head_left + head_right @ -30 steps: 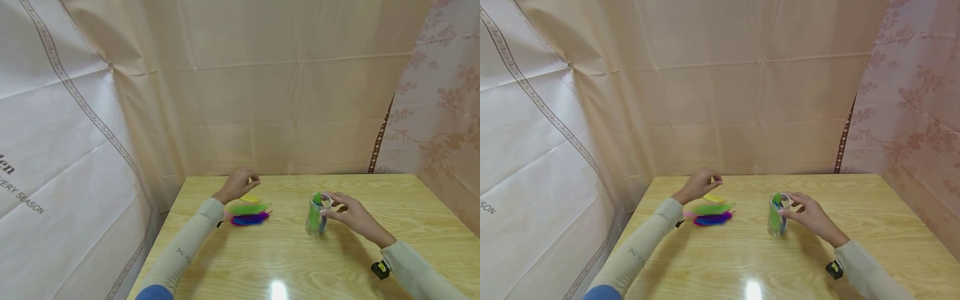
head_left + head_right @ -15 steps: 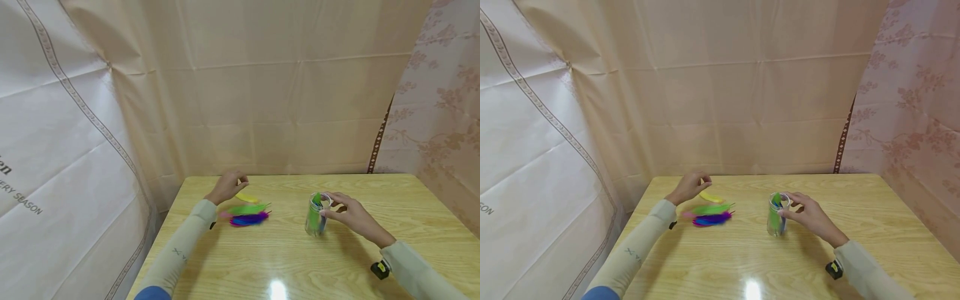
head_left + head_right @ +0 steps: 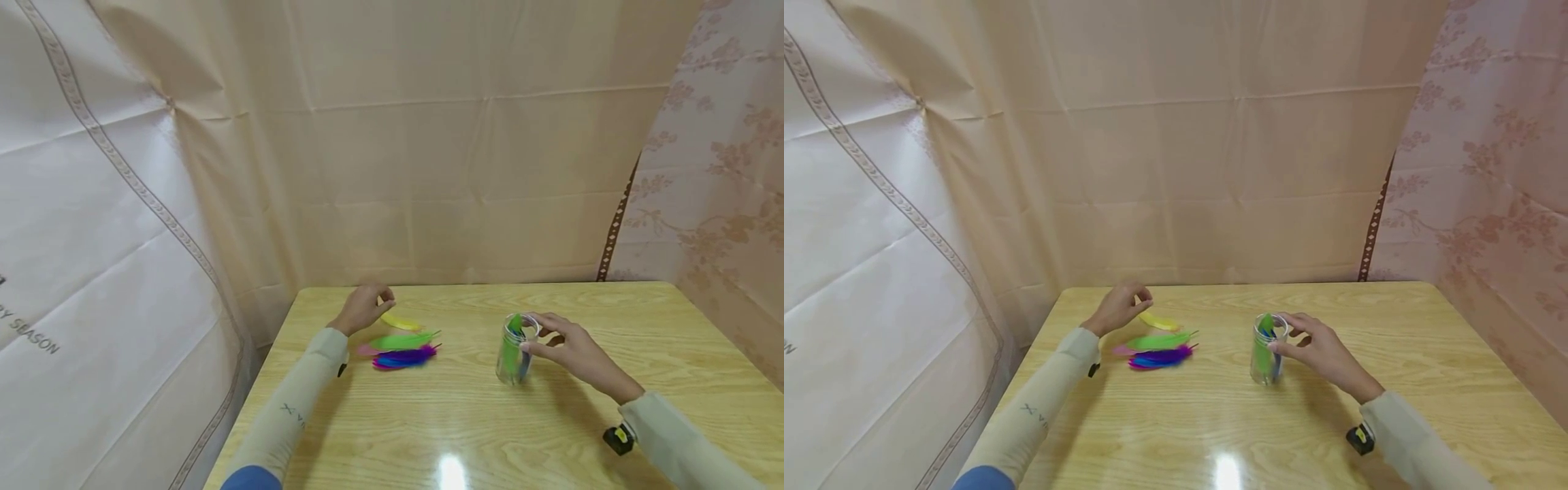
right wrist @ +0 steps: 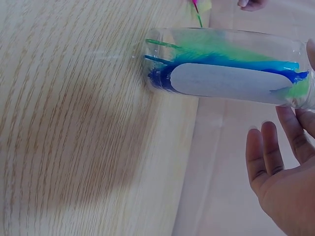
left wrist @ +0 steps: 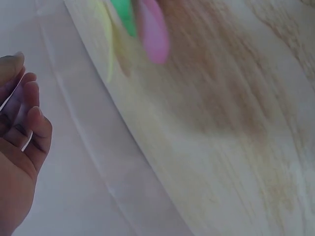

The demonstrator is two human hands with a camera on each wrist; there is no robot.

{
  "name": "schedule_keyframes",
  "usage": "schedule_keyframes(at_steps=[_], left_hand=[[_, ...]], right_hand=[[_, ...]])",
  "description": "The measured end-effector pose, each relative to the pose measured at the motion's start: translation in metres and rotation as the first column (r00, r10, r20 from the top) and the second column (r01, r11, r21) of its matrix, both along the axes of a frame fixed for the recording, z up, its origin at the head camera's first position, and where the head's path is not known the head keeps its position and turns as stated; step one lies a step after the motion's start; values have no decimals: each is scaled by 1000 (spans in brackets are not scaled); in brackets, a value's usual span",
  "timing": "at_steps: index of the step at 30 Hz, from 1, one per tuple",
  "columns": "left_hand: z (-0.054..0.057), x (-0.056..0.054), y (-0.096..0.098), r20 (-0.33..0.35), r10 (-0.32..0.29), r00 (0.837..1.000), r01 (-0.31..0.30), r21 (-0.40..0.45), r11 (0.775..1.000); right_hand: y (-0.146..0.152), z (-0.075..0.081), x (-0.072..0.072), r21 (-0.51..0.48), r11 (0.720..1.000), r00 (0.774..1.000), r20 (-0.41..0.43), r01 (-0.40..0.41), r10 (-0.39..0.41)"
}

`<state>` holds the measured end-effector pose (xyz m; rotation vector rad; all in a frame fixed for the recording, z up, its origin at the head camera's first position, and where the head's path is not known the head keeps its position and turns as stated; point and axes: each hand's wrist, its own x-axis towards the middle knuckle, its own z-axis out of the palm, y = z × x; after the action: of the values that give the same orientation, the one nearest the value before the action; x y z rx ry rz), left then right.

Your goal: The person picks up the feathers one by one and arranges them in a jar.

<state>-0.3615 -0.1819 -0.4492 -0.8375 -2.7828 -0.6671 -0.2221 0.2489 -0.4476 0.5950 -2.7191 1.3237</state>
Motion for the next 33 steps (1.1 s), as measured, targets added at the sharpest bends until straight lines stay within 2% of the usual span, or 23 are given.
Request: schedule_keyframes(at_steps=[6,15,21,27,33], left_hand=[[-11,-5,-6,24,36,999,-36,-2,999],[-19,-5,-12,93,84,992,-83,-22,996],[-24,-7,-13,111,98,989,-93,-49,994],[-28,-9,-13,167,119,979,-110,-65,992],[-36,-12,-13,160,117,980,-98,-124,987]], right_hand=[[0,0,0,-6,1000,1000,8,1,-1],[1,-2,-1,3,1000,1000,7,13,-13],[1,-2,-1,-4,1000,1000,-10,9,-9],[2,-3,-2,-6,1000,1000,2,-5,5],[0,-3,0,-11,1000,1000,4,6,-6]])
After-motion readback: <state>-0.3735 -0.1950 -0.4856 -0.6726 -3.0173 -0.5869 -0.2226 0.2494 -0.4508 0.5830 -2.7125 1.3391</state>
